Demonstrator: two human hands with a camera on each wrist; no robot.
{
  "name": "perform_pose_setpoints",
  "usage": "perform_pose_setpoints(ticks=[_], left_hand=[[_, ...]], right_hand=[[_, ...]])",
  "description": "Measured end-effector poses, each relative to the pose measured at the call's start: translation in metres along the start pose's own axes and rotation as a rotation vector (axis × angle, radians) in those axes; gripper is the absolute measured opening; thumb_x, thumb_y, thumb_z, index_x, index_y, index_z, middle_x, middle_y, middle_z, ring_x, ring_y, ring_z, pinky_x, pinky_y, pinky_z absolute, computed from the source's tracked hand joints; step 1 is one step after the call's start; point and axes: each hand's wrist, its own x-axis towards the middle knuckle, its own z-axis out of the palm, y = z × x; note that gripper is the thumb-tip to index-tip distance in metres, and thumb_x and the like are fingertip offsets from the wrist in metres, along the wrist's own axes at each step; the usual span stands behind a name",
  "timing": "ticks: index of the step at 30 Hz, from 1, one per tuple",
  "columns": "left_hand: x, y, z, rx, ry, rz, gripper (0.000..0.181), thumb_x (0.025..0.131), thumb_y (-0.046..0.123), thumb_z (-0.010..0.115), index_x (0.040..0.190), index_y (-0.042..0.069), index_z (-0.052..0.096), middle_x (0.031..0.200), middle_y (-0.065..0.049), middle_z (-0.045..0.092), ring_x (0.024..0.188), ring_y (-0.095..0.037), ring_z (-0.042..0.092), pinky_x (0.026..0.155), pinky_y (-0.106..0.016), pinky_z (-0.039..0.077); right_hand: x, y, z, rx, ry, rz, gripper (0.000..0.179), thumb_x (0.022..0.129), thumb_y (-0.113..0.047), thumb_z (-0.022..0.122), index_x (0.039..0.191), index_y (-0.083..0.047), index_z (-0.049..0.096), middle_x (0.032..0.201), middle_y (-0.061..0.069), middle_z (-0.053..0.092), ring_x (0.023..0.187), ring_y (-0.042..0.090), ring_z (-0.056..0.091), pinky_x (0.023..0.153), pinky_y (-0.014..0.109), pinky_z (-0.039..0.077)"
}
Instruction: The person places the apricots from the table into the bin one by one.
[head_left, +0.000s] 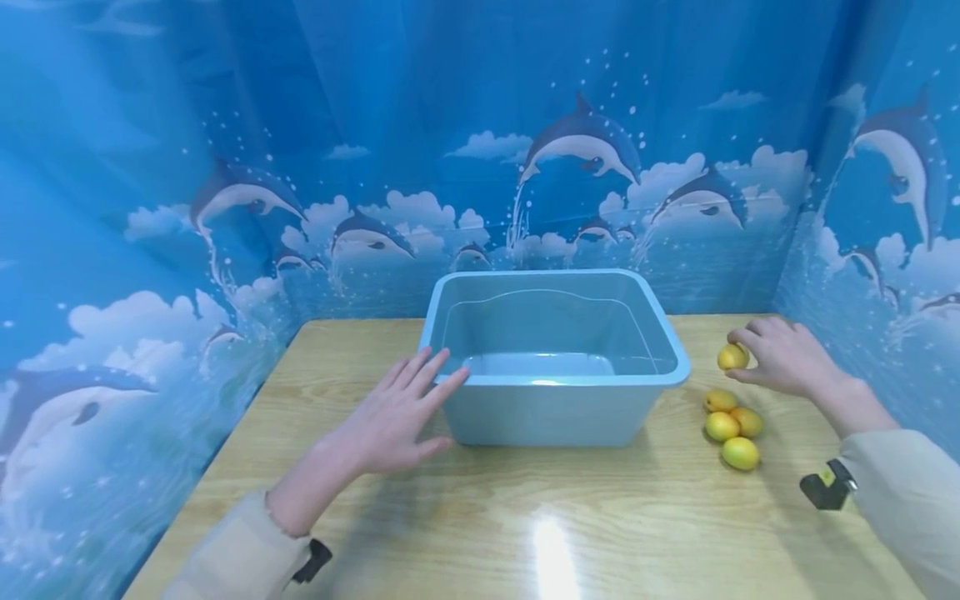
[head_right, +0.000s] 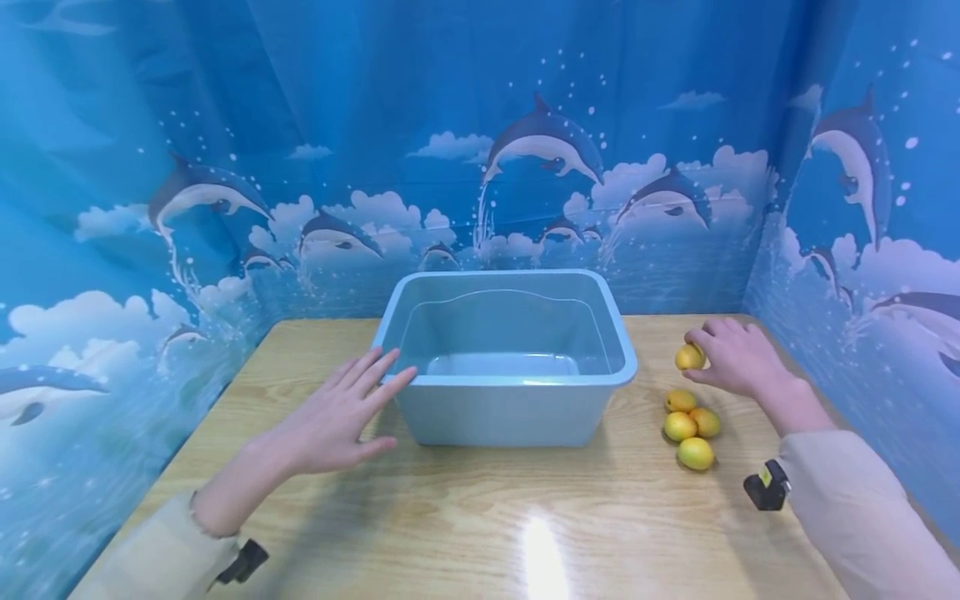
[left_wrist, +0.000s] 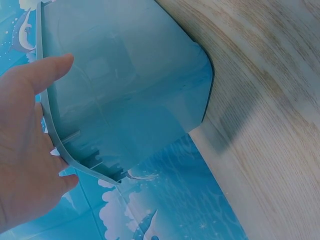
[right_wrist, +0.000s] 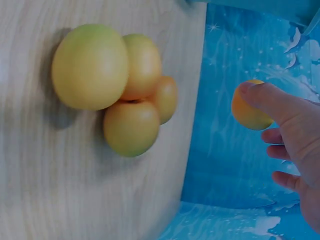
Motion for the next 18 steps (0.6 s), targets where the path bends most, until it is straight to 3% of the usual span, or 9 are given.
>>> perform_pose_setpoints(ticks=[7,18], left_hand=[[0.001,0.0,0.001,-0.004,-0.012,-0.005,0.088,0.084,0.05,0.061,0.151,0.022,0.011,0.154,-0.014,0.009,0.139,-0.036,0.008,0.11,-0.053,0.013],[0.001,-0.001,0.001,-0.011,-0.013,-0.015,0.088,0.084,0.05,0.061,0.151,0.023,0.011,0.154,-0.013,0.008,0.139,-0.035,0.007,0.11,-0.053,0.013]], right_hand=[[0.009,-0.007,-0.018,-0.005,-0.021,0.025,0.046,0.074,-0.034,0.075,0.107,-0.005,0.063,0.094,0.014,0.057,0.085,0.035,0.052,0.057,0.045,0.041],[0.03,-0.013,-0.048,0.003,-0.039,-0.021,0.045,0.075,-0.034,0.075,0.107,-0.005,0.063,0.092,0.012,0.057,0.082,0.032,0.053,0.058,0.043,0.044]])
